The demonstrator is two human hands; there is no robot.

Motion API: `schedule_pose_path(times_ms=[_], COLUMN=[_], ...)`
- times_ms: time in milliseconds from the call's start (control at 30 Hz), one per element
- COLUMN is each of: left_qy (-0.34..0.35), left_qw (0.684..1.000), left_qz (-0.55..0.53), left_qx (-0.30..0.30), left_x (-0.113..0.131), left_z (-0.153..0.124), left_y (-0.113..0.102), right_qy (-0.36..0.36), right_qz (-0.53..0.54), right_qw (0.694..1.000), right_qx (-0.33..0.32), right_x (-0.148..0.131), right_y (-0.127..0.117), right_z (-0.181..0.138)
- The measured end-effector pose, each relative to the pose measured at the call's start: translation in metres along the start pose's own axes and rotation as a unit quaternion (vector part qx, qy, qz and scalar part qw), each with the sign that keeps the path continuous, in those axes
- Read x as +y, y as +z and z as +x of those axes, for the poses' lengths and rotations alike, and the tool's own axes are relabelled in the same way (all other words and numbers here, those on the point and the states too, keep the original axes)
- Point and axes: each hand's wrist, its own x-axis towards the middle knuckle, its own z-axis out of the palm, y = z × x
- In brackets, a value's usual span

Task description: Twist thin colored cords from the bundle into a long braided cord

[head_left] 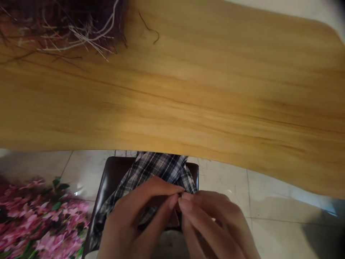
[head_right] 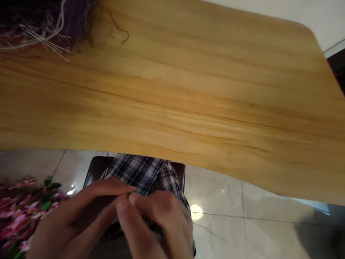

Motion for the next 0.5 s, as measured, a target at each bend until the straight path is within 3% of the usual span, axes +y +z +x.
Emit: schedule_pose_path(times_ms=[100, 233, 400, 500], left_qy=[0.027, 0.06, 0.034, 0.02], left_qw=[0.999, 0.997, 0.992, 0.993], left_qz=[0.011, -0.042, -0.118, -0.108], left_qx=[-0.018, -0.007, 0.002, 0.045], left_x=[0.001, 0.005, 0.008, 0.009], left_z=[-0.004, -0.009, -0.012, -0.014], left_y=[-0.003, -0.003, -0.002, -0.003], right_qy=[0.014, 0.062, 0.019, -0.007], right_qz=[0.075, 0.182, 0.104, 0.022], right_qw=[0.996, 0.981, 0.993, 0.996], right_qx=[-0.045, 0.002, 0.042, 0.083], right_x=[0.001, 0.0, -0.011, -0.018], right_y=[-0.003, 0.0, 0.007, 0.01], right_z=[0.004, 0.007, 0.006, 0.004])
